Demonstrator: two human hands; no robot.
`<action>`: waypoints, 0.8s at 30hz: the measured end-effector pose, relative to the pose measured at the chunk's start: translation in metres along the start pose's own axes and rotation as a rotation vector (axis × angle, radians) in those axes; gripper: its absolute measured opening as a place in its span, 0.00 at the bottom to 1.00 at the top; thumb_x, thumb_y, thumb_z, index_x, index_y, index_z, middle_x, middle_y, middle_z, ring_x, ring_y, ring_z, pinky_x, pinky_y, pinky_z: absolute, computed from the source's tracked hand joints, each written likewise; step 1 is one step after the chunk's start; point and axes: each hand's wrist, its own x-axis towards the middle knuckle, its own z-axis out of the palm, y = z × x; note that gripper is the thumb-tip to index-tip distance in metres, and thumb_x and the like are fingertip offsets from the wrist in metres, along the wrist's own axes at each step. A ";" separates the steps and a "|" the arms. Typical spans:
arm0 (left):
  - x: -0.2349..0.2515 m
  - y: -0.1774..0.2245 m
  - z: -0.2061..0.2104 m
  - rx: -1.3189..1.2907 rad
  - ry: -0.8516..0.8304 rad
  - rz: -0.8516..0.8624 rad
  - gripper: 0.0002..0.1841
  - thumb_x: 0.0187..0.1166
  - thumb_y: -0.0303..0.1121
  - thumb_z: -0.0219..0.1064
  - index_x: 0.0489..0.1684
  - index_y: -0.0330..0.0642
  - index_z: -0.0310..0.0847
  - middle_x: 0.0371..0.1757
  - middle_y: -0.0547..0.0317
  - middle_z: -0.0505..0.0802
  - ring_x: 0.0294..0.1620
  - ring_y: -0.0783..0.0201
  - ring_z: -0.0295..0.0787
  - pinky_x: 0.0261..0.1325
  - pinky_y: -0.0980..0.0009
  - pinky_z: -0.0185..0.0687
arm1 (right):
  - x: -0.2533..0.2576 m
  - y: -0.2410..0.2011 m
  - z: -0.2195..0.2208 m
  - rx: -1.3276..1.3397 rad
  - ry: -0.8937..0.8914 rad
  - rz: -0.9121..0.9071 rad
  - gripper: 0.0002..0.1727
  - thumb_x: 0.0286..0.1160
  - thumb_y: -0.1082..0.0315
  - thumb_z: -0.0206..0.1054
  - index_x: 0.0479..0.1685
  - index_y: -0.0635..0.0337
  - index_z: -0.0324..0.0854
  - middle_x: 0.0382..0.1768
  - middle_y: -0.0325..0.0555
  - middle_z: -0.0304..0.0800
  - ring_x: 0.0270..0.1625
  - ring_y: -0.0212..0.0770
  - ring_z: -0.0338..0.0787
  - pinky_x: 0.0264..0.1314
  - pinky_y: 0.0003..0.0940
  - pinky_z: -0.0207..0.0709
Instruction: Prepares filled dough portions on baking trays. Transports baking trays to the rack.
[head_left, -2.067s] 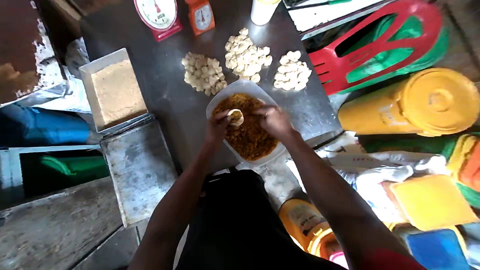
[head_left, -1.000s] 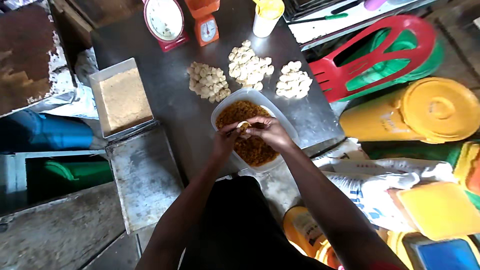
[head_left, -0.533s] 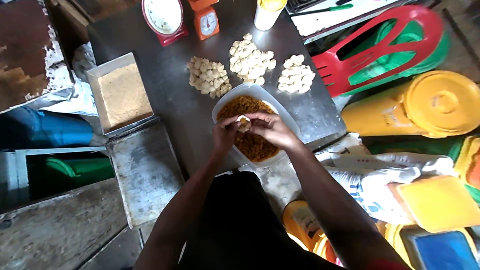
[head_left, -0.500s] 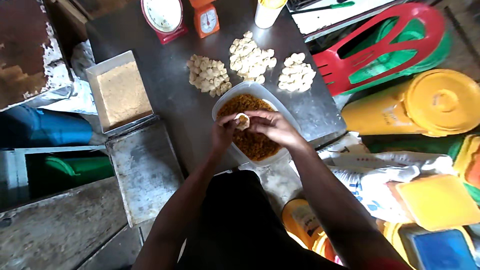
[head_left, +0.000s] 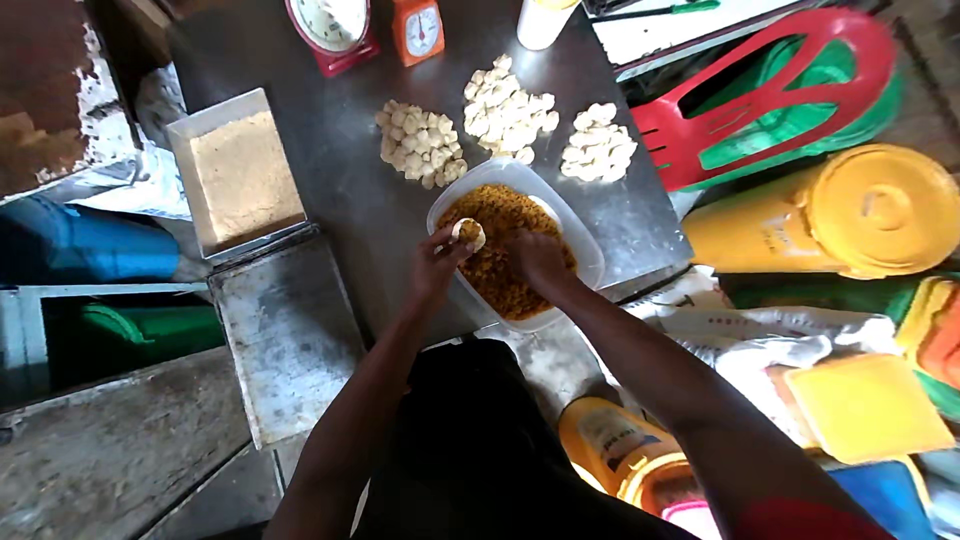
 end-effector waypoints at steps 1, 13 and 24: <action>0.000 -0.001 -0.001 0.018 0.003 0.006 0.23 0.79 0.27 0.72 0.75 0.45 0.79 0.69 0.50 0.88 0.60 0.55 0.90 0.63 0.54 0.89 | -0.001 0.003 -0.003 0.024 0.002 0.008 0.10 0.66 0.73 0.76 0.46 0.65 0.89 0.52 0.68 0.87 0.51 0.73 0.88 0.47 0.73 0.79; 0.006 -0.012 0.003 -0.005 -0.007 -0.023 0.21 0.81 0.30 0.71 0.73 0.42 0.81 0.65 0.50 0.90 0.56 0.56 0.92 0.60 0.56 0.90 | -0.034 -0.038 -0.092 0.515 0.343 -0.244 0.07 0.80 0.67 0.71 0.50 0.51 0.93 0.47 0.43 0.95 0.46 0.42 0.94 0.53 0.51 0.89; 0.006 -0.010 0.017 -0.142 0.047 -0.049 0.19 0.81 0.28 0.70 0.69 0.37 0.82 0.59 0.48 0.91 0.51 0.57 0.92 0.58 0.57 0.91 | -0.035 -0.053 -0.078 0.260 0.310 -0.258 0.20 0.76 0.79 0.63 0.61 0.53 0.91 0.58 0.50 0.93 0.51 0.55 0.94 0.51 0.59 0.87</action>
